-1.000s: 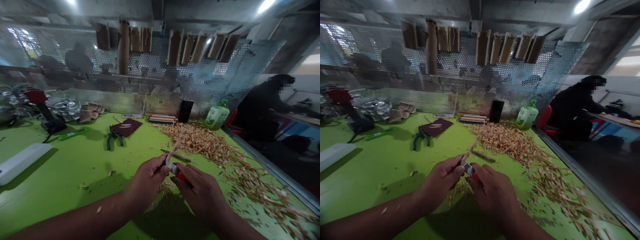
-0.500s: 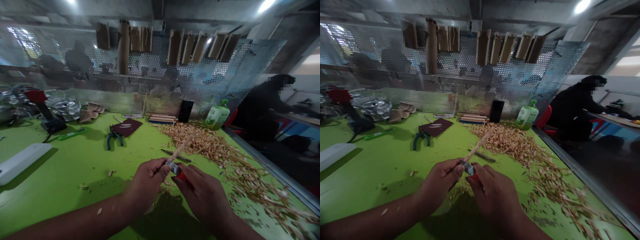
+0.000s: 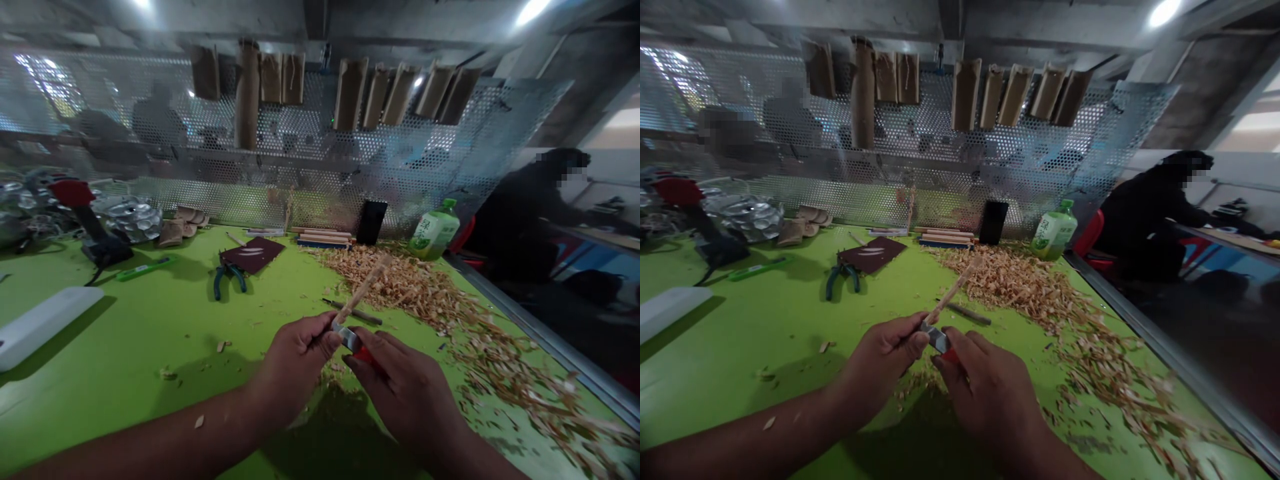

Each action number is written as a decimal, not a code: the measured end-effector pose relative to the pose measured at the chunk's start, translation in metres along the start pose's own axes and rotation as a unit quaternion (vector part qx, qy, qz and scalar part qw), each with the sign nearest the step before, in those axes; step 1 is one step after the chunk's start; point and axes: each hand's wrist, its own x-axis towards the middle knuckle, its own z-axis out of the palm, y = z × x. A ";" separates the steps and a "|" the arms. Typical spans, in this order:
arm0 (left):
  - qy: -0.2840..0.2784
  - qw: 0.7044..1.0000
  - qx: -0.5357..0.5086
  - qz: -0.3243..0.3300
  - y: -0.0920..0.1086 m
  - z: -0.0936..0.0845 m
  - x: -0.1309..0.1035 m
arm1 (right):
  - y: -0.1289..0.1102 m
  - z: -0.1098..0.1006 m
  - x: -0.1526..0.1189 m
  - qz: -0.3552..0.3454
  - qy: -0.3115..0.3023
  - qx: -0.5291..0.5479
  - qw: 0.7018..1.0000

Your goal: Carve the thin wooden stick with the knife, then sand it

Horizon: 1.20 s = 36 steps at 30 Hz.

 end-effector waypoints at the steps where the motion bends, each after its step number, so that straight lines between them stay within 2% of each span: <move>1: 0.006 1.000 0.007 -0.005 -0.001 0.000 0.000 | 0.000 0.000 0.000 0.001 0.002 0.001 1.000; 3: 0.012 1.000 0.027 -0.010 -0.001 0.000 0.000 | 0.001 0.000 0.000 0.002 0.001 0.010 1.000; 9: -0.029 0.998 0.041 0.026 0.002 -0.003 0.000 | 0.000 0.000 0.002 0.009 -0.027 0.043 0.999; 18: 0.013 0.998 0.065 0.017 0.000 -0.001 -0.001 | 0.001 0.000 -0.001 -0.005 0.007 0.017 1.000; 31: 0.003 0.988 0.147 0.043 -0.002 -0.004 0.000 | 0.001 0.002 0.000 0.032 -0.029 0.032 0.999; 36: 0.016 0.994 0.106 0.016 -0.001 -0.002 0.000 | 0.000 0.000 -0.001 0.019 -0.015 0.003 1.000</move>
